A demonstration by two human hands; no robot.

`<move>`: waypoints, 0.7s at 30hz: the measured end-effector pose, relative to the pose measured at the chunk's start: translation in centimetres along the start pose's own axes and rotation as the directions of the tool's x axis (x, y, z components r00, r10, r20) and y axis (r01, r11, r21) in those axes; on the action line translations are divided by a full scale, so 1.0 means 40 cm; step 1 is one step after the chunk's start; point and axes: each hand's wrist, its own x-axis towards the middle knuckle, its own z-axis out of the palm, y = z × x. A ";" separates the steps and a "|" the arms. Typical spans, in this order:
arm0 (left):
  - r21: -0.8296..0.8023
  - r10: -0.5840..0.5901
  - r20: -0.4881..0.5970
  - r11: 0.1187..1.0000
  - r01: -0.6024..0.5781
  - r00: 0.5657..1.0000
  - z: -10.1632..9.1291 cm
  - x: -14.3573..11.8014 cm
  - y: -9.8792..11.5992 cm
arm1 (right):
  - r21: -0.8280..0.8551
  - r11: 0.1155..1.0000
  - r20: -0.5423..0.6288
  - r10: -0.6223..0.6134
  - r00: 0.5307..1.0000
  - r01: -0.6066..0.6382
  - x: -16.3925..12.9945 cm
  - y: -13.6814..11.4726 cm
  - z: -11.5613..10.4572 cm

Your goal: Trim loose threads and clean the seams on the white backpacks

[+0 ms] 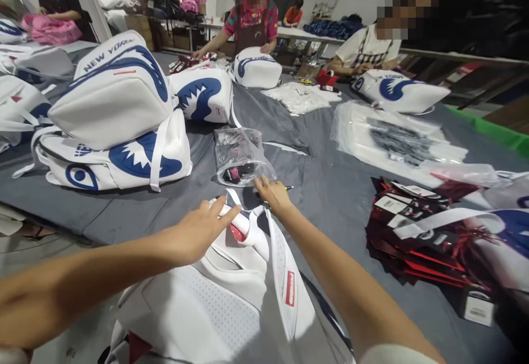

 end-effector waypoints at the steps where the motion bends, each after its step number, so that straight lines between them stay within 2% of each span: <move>1: 0.000 -0.010 0.014 1.000 0.010 1.000 -0.002 0.002 0.001 | 0.021 1.000 0.020 0.011 1.000 -0.012 0.033 -0.005 0.021; 4: 0.017 -0.053 0.055 0.998 0.052 0.997 -0.009 0.009 0.004 | 0.065 0.995 0.091 0.065 0.994 -0.071 0.083 -0.011 0.058; 6: 0.023 -0.069 0.071 0.997 0.068 0.995 -0.014 0.012 0.004 | 0.088 0.989 0.123 0.105 0.987 -0.116 0.069 -0.001 0.071; 8: 0.008 -0.072 0.071 0.997 0.071 0.995 -0.017 0.010 0.005 | 0.101 0.981 0.158 0.147 0.976 -0.164 0.019 0.016 0.080; 11: -0.015 -0.066 0.048 0.998 0.067 0.997 -0.009 0.000 0.000 | 0.097 0.956 0.249 0.245 0.937 -0.276 -0.101 0.041 0.082; 15: 0.008 -0.022 -0.063 1.000 0.022 0.998 0.028 -0.006 -0.014 | 0.131 0.894 0.344 0.363 0.866 -0.428 -0.242 0.037 0.060; 18: 0.074 -0.012 -0.145 0.997 0.023 0.989 0.050 -0.004 -0.021 | 0.254 0.863 0.323 0.350 0.879 -0.437 -0.270 -0.001 0.043; 21: 0.129 -0.024 -0.156 0.991 0.045 0.987 0.053 -0.027 -0.015 | 0.377 0.817 0.325 0.324 0.888 -0.436 -0.255 -0.037 0.036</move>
